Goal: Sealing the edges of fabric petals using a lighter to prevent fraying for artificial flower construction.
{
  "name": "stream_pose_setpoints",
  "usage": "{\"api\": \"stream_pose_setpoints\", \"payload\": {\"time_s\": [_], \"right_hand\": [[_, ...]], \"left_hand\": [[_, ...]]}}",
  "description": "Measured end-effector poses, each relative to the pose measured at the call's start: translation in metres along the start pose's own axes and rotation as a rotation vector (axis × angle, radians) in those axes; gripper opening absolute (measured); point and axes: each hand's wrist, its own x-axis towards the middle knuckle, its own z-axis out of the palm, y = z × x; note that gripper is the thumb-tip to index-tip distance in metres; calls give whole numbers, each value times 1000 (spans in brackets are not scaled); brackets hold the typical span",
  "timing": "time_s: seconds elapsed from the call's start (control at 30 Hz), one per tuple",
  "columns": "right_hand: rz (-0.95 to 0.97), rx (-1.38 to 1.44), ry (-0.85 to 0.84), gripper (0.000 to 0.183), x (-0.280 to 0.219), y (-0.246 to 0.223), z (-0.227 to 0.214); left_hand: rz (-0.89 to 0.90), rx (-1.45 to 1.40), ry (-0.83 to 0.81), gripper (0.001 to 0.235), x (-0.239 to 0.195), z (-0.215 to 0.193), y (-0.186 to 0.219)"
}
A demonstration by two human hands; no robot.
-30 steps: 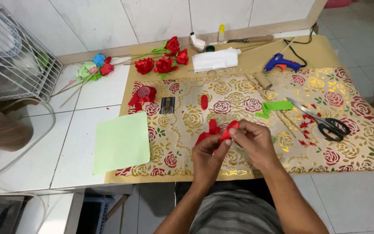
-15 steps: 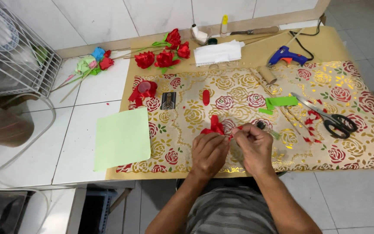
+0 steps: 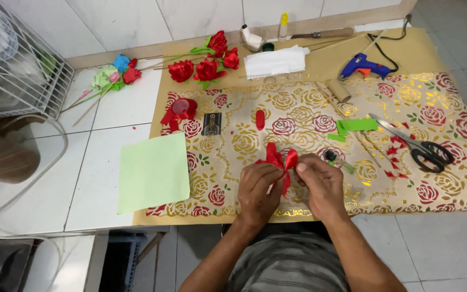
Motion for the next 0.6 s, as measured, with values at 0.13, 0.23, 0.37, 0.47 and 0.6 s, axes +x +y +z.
{"api": "stream_pose_setpoints", "payload": {"time_s": [0.13,0.23,0.37,0.47,0.6], "right_hand": [[-22,-40,-42,1,-2,-5,2],[-54,-79,-33,4,0,2,1],[-95,-158,25,12,-3,16,1],[-51,-204,-62,10,4,9,7],[37,-235,-154,3,31,4,18]], "left_hand": [[-36,-2,-4,8,-8,2,2],[18,48,-8,7,-11,0,-1],[184,188,-25,10,-9,-3,-4],[115,145,-80,8,-12,-6,-14],[-167,17,-84,19,-20,-1,-15]]}}
